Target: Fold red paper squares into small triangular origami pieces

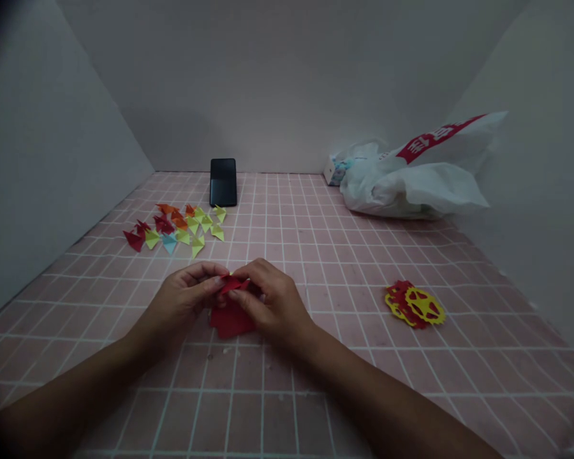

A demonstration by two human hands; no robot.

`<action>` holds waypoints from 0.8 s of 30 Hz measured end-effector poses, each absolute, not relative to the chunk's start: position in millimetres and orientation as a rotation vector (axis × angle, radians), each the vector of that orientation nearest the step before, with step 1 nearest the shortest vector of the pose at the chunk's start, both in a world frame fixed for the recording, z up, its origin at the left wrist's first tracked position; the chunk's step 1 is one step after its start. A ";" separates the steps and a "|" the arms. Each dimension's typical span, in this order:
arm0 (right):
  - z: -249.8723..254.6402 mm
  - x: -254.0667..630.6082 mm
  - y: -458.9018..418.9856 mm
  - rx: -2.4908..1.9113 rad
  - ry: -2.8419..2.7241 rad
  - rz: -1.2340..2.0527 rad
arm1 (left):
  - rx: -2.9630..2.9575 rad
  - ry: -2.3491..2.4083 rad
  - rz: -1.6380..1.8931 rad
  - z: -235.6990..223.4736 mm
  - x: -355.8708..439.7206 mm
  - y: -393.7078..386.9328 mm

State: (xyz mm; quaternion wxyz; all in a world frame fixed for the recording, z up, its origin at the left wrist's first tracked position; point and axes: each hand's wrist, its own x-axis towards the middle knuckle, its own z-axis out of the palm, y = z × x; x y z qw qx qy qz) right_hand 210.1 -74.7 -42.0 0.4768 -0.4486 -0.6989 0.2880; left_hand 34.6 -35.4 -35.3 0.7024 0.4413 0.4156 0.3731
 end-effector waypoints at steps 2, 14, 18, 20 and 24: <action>-41.7 209.9 -74.6 -1.087 -1.734 0.703 | 0.952 0.929 0.822 -35.5 34.3 -35.1; -40.3 206.3 -78.6 -1.193 -1.580 0.800 | 0.903 0.904 0.733 -33.9 34.8 -37.4; -41.3 205.4 -77.8 -1.121 -1.221 1.161 | 1.052 0.761 0.790 -37.4 32.8 -37.8; -42.3 204.9 -77.7 -1.075 -1.114 1.253 | 1.128 0.702 0.797 -37.7 32.6 -38.3; -42.5 202.0 -79.2 -1.033 -1.067 1.330 | 1.230 0.743 0.847 -34.3 34.4 -40.1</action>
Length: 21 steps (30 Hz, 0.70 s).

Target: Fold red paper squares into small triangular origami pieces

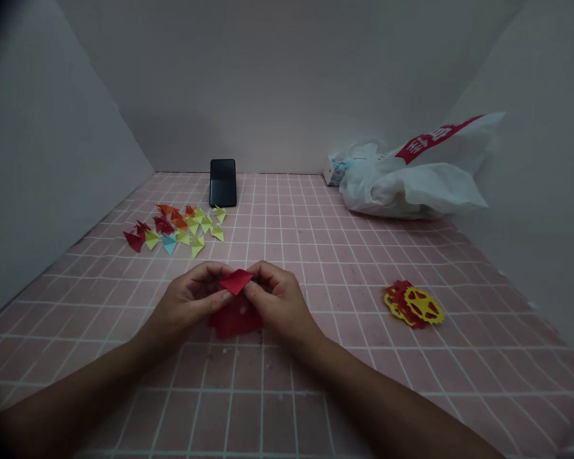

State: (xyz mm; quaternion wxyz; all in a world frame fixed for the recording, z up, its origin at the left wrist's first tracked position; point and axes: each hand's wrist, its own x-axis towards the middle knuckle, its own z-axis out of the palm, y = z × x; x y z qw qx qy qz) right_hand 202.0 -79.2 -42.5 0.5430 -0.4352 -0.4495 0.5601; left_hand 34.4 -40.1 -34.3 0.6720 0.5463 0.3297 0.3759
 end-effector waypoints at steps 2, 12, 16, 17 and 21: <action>-41.1 200.2 -80.6 -1.039 -1.093 1.328 | 1.272 0.799 0.892 -31.7 35.3 -40.8; -37.3 200.5 -83.3 -1.079 -1.303 1.191 | 1.304 0.842 0.889 -27.7 34.3 -41.3; -38.4 200.5 -82.4 -1.070 -1.334 1.196 | 1.236 0.868 0.831 -28.0 33.9 -38.6; -38.6 200.6 -82.1 -1.064 -1.341 1.201 | 1.220 0.888 0.815 -27.7 33.8 -37.8; -39.0 201.8 -80.7 -1.074 -1.348 1.196 | 1.191 0.929 0.782 -26.0 33.9 -36.4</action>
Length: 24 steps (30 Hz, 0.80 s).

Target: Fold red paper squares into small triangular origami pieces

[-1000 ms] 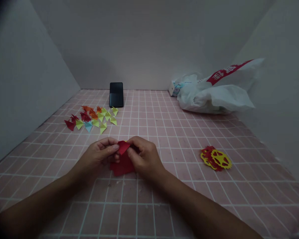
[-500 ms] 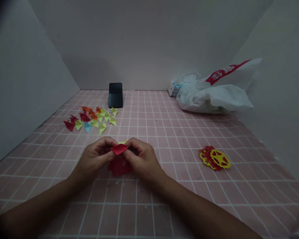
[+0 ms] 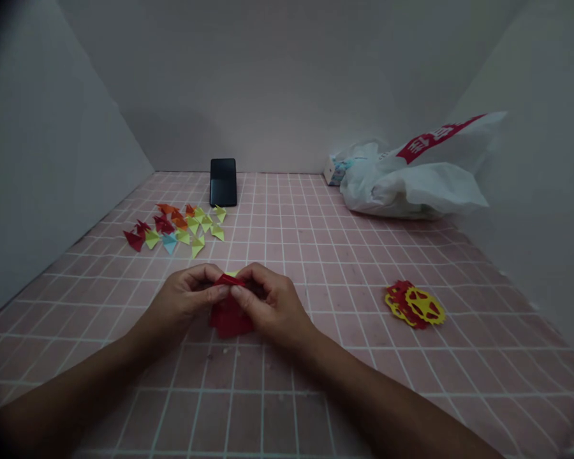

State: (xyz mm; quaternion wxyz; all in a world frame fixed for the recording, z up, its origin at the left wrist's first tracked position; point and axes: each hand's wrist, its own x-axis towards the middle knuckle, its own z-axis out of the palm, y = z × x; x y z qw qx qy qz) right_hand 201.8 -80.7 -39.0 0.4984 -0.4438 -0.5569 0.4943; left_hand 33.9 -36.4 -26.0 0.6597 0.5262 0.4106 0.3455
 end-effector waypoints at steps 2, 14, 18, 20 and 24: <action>-38.6 202.5 -80.5 -1.120 -1.345 1.177 | 1.184 0.933 0.760 -25.2 34.5 -37.0; -35.1 202.7 -82.6 -1.211 -1.260 1.164 | 1.173 0.912 0.737 -25.1 34.2 -39.2; -37.0 202.7 -81.7 -1.210 -1.305 1.145 | 1.250 0.901 0.766 -25.1 34.4 -37.7; -37.8 202.2 -82.0 -1.202 -1.350 1.138 | 1.281 0.904 0.751 -24.4 34.4 -36.8; -38.0 201.3 -84.2 -1.180 -1.382 1.148 | 1.341 0.904 0.761 -22.3 33.9 -37.1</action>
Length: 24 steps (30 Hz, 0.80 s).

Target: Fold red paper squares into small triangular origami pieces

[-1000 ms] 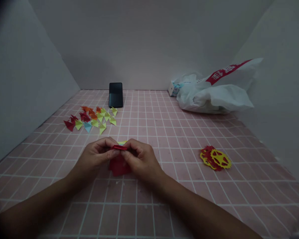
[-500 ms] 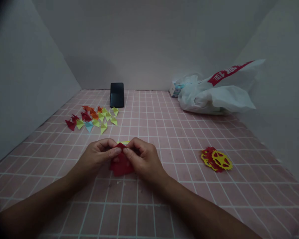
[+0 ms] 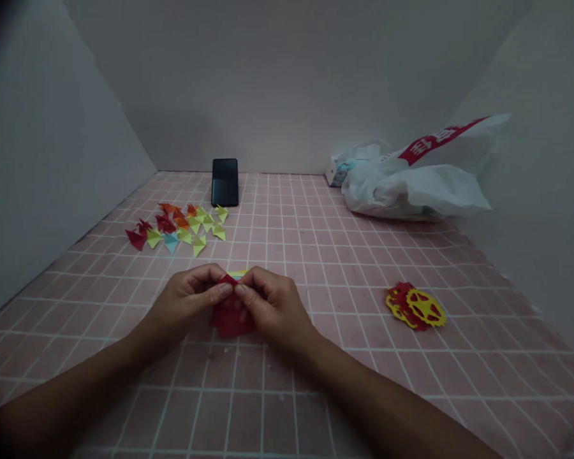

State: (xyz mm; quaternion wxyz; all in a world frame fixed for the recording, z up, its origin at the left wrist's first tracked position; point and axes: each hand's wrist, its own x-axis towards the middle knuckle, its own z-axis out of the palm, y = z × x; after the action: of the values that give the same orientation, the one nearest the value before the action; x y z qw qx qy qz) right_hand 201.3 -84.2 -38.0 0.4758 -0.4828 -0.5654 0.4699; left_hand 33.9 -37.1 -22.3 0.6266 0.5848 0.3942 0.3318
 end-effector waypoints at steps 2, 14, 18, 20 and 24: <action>-37.0 201.1 -85.3 -1.184 -1.371 1.134 | 1.357 0.900 0.782 -21.1 34.1 -38.6; -39.7 201.2 -84.5 -1.219 -1.339 1.043 | 1.322 0.926 0.877 -27.2 34.3 -36.9; -42.2 202.2 -82.3 -1.148 -1.300 1.159 | 1.263 0.889 0.811 -27.2 34.7 -35.8; -41.7 203.6 -81.0 -1.126 -1.313 1.170 | 1.269 0.901 0.813 -26.5 34.6 -35.1; -39.5 206.2 -78.3 -1.134 -1.337 1.146 | 1.323 0.891 0.883 -25.4 34.3 -34.0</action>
State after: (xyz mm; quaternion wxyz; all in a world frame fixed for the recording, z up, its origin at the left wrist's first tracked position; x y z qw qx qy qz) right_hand 206.2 -78.3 -39.5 0.4997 -0.4690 -0.5530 0.4739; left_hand 34.3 -34.0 -25.4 0.6126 0.5736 0.3862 0.3829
